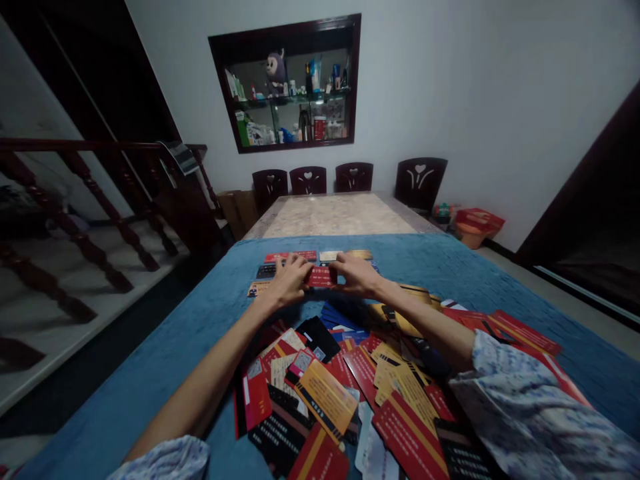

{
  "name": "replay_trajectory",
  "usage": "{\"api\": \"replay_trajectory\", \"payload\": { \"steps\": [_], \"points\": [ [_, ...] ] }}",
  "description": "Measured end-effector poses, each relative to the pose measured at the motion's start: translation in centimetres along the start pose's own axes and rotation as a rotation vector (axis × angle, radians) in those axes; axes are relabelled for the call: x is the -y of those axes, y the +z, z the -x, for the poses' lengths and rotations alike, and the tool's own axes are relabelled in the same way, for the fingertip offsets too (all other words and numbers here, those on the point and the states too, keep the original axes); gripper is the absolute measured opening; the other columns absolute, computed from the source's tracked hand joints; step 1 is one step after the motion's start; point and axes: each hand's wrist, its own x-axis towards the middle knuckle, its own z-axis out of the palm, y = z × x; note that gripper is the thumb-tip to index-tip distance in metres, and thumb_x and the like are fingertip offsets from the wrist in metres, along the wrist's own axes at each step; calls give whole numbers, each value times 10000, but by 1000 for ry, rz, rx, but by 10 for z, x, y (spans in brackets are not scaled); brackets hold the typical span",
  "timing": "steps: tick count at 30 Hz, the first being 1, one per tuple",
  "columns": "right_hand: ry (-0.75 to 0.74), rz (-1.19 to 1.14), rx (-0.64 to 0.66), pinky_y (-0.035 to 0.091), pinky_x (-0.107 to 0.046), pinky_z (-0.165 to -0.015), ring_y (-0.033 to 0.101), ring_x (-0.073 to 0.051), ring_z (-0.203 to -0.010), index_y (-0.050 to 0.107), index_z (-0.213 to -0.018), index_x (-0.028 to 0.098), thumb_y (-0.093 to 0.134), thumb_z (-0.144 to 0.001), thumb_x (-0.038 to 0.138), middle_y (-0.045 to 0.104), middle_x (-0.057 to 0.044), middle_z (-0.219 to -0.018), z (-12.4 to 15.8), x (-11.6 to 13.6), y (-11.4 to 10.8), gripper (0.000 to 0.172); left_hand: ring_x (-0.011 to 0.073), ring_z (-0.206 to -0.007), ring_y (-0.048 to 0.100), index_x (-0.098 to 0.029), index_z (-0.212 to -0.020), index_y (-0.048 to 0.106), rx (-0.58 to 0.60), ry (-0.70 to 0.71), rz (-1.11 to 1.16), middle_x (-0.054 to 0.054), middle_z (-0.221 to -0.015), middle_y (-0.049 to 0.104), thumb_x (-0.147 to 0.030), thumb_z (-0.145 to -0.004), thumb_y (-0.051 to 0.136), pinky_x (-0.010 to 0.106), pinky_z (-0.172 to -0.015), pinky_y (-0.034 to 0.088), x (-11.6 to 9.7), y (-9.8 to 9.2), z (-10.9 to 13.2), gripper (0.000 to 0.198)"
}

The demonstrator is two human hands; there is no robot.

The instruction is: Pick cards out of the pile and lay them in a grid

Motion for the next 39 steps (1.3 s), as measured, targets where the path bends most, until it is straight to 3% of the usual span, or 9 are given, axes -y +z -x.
{"api": "replay_trajectory", "payload": {
  "steps": [8,17,30,39],
  "points": [
    [-30,12,0,405,-311,-762,549,-246,-991,651,-1051,187,687,-834,426,587,-115,-1095,-21,-3,-10,325,324,-1228,402,-240,-1277,553,-74,-1,-24,115,-1306,551,-106,-754,596,544,-997,307,22,3,-9,542],
    [-48,-27,24,393,-264,-738,554,-238,-1037,697,-986,203,668,-849,412,592,-94,-1109,-54,2,-24,252,340,-1236,390,-234,-1211,602,-76,-101,-18,104,-1296,566,-105,-771,551,549,-971,315,42,-8,-17,461],
    [-97,-25,14,390,-272,-711,561,-227,-984,720,-1032,196,666,-846,369,596,-100,-1076,-93,1,-33,260,333,-1238,367,-283,-1239,603,-115,-179,3,77,-1310,563,-129,-758,568,553,-976,288,75,-7,-30,507],
    [-103,14,59,413,-255,-764,581,-225,-1008,731,-1041,184,686,-828,359,603,-112,-1111,-116,-19,-19,279,342,-1230,374,-270,-1189,632,-62,-168,16,91,-1266,571,-127,-763,552,570,-954,304,85,6,-55,457]
  ]
}}
